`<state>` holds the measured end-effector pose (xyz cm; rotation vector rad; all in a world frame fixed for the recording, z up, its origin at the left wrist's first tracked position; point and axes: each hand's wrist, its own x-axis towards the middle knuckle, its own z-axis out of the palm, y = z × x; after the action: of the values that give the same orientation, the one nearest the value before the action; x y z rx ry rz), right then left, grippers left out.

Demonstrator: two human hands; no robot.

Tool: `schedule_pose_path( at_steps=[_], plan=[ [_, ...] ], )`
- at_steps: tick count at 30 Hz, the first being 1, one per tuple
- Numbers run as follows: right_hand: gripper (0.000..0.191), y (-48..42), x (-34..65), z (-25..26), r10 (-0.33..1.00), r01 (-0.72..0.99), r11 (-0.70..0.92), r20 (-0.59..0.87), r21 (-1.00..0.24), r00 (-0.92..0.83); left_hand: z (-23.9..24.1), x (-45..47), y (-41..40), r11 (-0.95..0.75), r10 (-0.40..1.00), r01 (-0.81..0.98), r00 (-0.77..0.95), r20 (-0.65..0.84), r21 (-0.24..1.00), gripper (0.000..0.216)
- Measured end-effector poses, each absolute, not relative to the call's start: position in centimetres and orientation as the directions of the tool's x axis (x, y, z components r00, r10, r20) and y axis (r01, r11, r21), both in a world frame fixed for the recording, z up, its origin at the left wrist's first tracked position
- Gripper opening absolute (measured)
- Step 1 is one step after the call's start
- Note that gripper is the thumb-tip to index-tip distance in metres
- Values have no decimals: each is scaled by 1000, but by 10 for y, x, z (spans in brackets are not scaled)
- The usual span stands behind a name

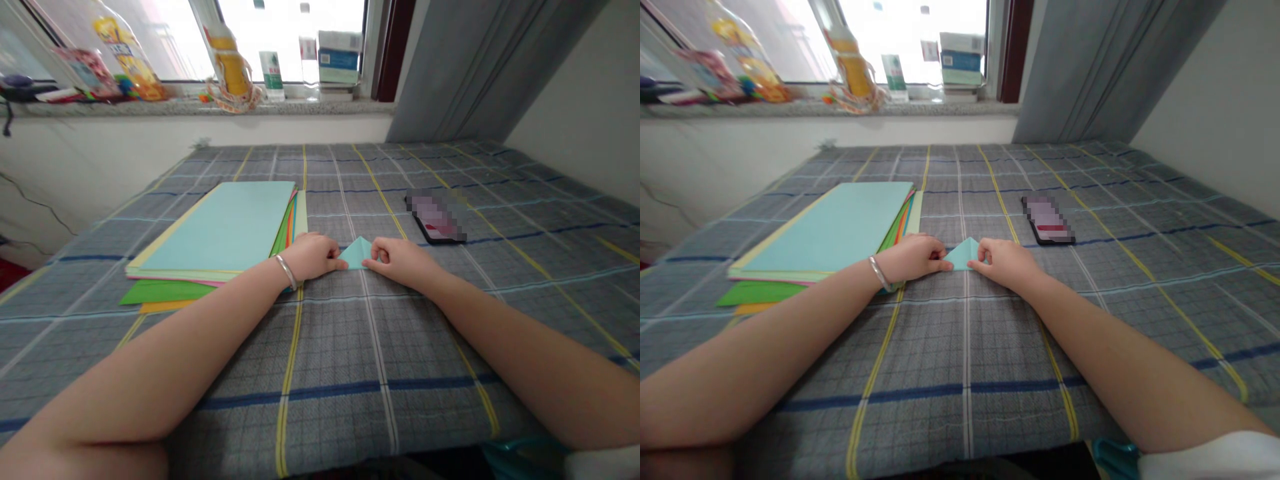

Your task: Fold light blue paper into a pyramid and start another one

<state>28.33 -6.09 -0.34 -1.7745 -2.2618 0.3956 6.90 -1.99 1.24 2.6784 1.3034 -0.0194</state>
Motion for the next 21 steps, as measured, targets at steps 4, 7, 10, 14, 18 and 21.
schedule_pose_path(
  at_steps=[4,7,10,14,18,21],
  plan=[
    [27,-61,282,-3,973,914,218,5,-343,-230,15,72,-22,-592,789,799,602,-124,109,36],
    [28,-61,282,-3,974,917,214,3,-336,-226,17,73,-23,-593,793,800,600,-107,87,38],
    [28,-61,282,-3,975,917,214,9,-335,-224,19,72,-24,-579,803,810,586,-111,88,38],
    [27,-61,282,-2,975,915,214,10,-342,-224,24,72,-26,-543,817,834,551,-171,94,35],
    [26,-61,282,-2,975,916,208,1,-344,-221,29,70,-26,-518,829,853,521,-204,70,33],
    [26,-61,282,-2,975,915,210,-1,-344,-224,31,67,-23,-520,817,848,528,-232,97,31]
  ],
)
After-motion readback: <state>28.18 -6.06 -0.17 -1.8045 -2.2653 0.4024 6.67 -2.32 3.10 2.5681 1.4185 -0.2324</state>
